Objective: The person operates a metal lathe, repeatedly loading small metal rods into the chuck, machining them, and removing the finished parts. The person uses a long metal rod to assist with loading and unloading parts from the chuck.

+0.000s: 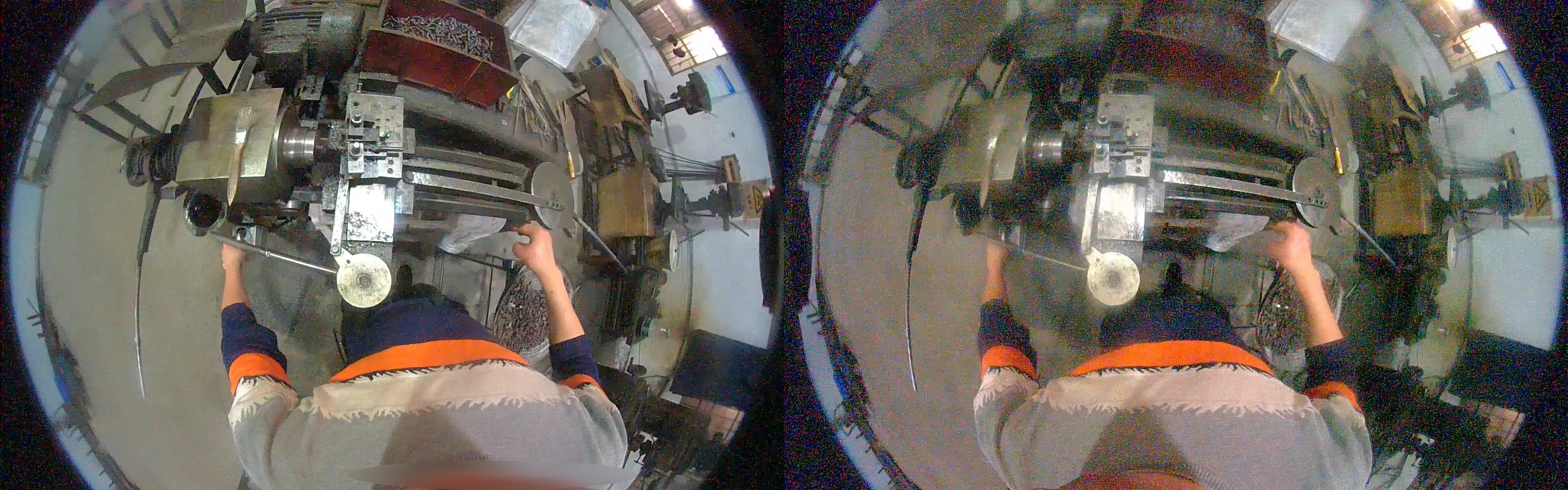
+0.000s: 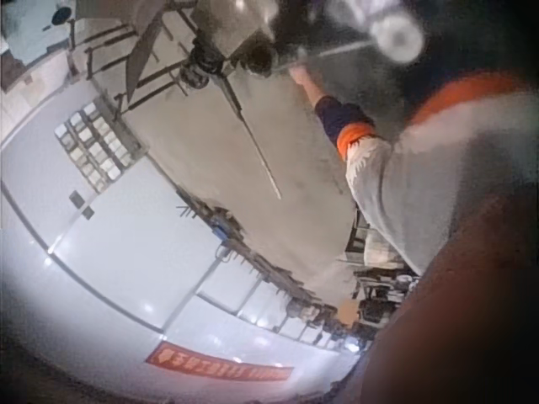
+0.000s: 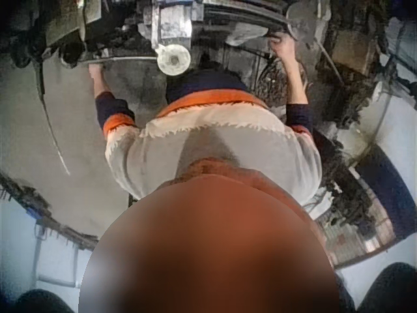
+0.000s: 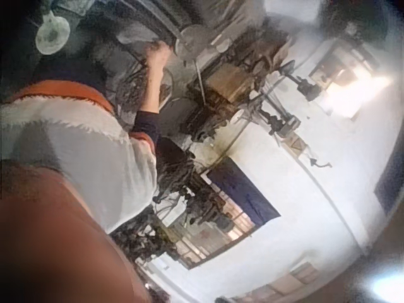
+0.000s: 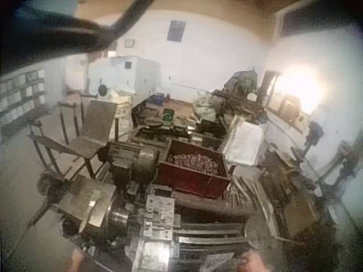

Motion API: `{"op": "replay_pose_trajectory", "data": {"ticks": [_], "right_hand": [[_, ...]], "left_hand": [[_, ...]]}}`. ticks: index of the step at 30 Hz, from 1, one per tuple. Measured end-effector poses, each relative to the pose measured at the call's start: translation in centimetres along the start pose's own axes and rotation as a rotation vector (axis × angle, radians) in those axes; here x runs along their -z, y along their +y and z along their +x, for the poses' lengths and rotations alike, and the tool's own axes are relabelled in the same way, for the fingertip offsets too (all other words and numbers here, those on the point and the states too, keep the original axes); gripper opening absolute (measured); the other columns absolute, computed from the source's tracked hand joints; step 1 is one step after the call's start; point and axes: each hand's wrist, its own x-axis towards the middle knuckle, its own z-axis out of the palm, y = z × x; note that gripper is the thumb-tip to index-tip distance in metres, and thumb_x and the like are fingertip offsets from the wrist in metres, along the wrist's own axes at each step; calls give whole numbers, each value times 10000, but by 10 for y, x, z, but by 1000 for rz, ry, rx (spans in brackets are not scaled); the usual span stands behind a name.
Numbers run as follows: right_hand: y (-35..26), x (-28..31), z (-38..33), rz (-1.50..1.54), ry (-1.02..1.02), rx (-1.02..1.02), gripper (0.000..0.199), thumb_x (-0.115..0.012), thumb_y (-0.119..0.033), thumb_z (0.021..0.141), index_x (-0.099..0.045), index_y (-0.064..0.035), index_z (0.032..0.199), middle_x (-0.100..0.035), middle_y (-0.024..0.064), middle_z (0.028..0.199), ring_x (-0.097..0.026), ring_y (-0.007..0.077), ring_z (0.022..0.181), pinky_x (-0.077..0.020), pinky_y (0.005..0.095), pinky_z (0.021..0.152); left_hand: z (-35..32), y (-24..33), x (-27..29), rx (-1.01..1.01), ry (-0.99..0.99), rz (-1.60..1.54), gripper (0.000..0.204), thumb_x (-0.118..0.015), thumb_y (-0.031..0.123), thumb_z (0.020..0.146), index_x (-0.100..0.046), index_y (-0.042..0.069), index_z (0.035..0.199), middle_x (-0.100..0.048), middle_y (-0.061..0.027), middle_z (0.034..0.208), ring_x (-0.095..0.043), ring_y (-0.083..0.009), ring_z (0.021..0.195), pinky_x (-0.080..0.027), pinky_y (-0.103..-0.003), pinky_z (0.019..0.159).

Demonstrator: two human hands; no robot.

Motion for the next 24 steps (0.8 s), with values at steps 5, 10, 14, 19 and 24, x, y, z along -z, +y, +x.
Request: {"op": "replay_pose_trajectory", "data": {"ticks": [5,10,14,19,24], "right_hand": [[-5,-15,-8,-17,-20,-68,348,-549,-96,556,-632,-33,888,-608,174,874,-587,298,824,-459,329,738],[-9,-8,4,-59,0,-37,357,-570,-106,553,-636,-45,899,-615,172,835,-597,292,802,-462,329,725],[27,10,18,-5,-5,-134,368,-578,-124,552,-631,-29,904,-622,166,828,-605,277,802,-461,318,726],[151,43,16,-189,136,-377,430,-590,-154,587,-591,-22,996,-612,174,901,-591,257,869,-449,315,763],[267,95,23,-349,4,-542,620,-609,-193,617,-440,-52,1196,-551,177,1070,-521,304,1001,-415,352,835]], "left_hand": [[3,36,17,89,85,204,269,-462,259,792,-596,103,966,-593,-180,953,-564,-337,901,-435,-412,774],[-28,53,65,37,68,233,285,-500,226,780,-564,146,1046,-601,-150,908,-569,-308,892,-440,-402,757],[-54,37,55,77,118,158,328,-517,202,777,-528,152,1101,-601,-132,934,-556,-300,920,-439,-389,771],[-99,64,68,-67,204,-159,330,-528,195,800,-515,59,1100,-612,-154,870,-607,-259,751,-488,-346,626],[-176,124,98,139,197,-844,344,-517,230,832,-506,-19,1069,-617,-152,808,-612,-210,646,-493,-301,535]]}}
